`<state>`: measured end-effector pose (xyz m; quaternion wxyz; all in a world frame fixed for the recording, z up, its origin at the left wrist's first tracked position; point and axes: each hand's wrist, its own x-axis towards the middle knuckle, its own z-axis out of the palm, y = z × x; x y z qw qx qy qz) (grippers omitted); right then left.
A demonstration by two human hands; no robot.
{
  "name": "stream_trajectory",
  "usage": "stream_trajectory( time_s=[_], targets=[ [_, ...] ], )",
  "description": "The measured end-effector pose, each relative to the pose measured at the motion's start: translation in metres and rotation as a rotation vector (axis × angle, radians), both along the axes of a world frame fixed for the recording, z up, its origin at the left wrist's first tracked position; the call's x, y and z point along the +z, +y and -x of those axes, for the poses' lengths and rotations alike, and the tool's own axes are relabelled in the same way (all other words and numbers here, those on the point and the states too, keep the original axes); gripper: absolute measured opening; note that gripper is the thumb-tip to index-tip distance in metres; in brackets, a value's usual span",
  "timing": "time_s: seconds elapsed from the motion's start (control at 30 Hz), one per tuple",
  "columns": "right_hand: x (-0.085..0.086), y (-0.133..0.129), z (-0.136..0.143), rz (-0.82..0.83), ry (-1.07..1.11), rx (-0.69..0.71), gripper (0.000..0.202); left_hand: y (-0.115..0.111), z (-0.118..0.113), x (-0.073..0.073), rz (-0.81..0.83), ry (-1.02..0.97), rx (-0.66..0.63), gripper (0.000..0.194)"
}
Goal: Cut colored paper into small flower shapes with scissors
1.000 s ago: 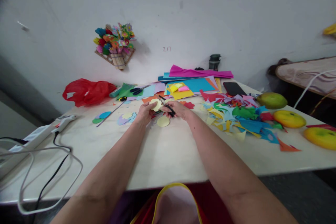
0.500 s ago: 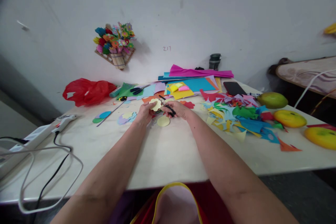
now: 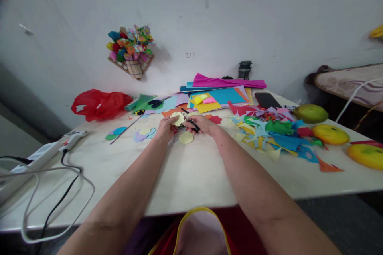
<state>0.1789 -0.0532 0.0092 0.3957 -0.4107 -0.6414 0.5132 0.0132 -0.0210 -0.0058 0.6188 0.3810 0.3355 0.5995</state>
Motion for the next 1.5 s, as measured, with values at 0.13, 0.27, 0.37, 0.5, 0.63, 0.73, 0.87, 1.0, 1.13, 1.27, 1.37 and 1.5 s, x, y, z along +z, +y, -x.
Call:
stream_trajectory(
  time_s=[0.13,0.27,0.37,0.5,0.63,0.73,0.87,1.0,1.13,1.27,1.37,1.5],
  targets=[
    [-0.002,0.002,0.000,0.001,-0.007,0.000,0.025,-0.003,-0.002,0.003,0.005,-0.014,0.008,0.025],
    [-0.002,0.002,0.001,0.005,-0.015,-0.008,0.026,-0.004,-0.002,0.004,0.014,-0.007,0.014,0.023],
    [0.000,0.000,0.002,0.014,-0.010,-0.017,0.027,-0.004,-0.002,0.004,0.021,-0.004,0.025,0.021],
    [0.003,-0.002,0.004,0.002,-0.014,-0.023,0.027,-0.003,-0.002,0.003,0.018,-0.023,0.029,0.018],
    [0.002,-0.001,0.005,0.018,-0.024,-0.024,0.026,-0.002,-0.003,0.002,0.022,-0.021,0.050,0.017],
    [0.000,0.001,0.006,0.015,-0.017,-0.021,0.026,-0.002,-0.004,0.002,0.029,-0.018,0.063,0.015],
    [0.001,0.000,0.008,0.023,-0.023,-0.043,0.026,-0.002,-0.004,0.002,0.035,-0.024,0.070,0.013],
    [0.004,-0.003,0.010,0.032,-0.014,-0.063,0.026,0.000,-0.003,0.001,0.037,-0.017,0.067,0.015],
    [0.006,-0.004,0.012,0.055,0.006,-0.072,0.025,0.001,-0.003,-0.001,0.034,-0.011,0.074,0.019],
    [0.002,0.000,0.012,0.065,0.028,-0.075,0.024,0.000,-0.002,0.000,0.012,-0.020,0.062,0.021],
    [-0.001,0.002,0.012,0.066,0.038,-0.076,0.023,-0.003,-0.002,0.003,0.001,-0.035,0.049,0.023],
    [0.001,0.002,0.011,0.071,0.026,-0.083,0.022,-0.003,0.000,0.004,-0.009,-0.028,0.053,0.028]
  ],
)
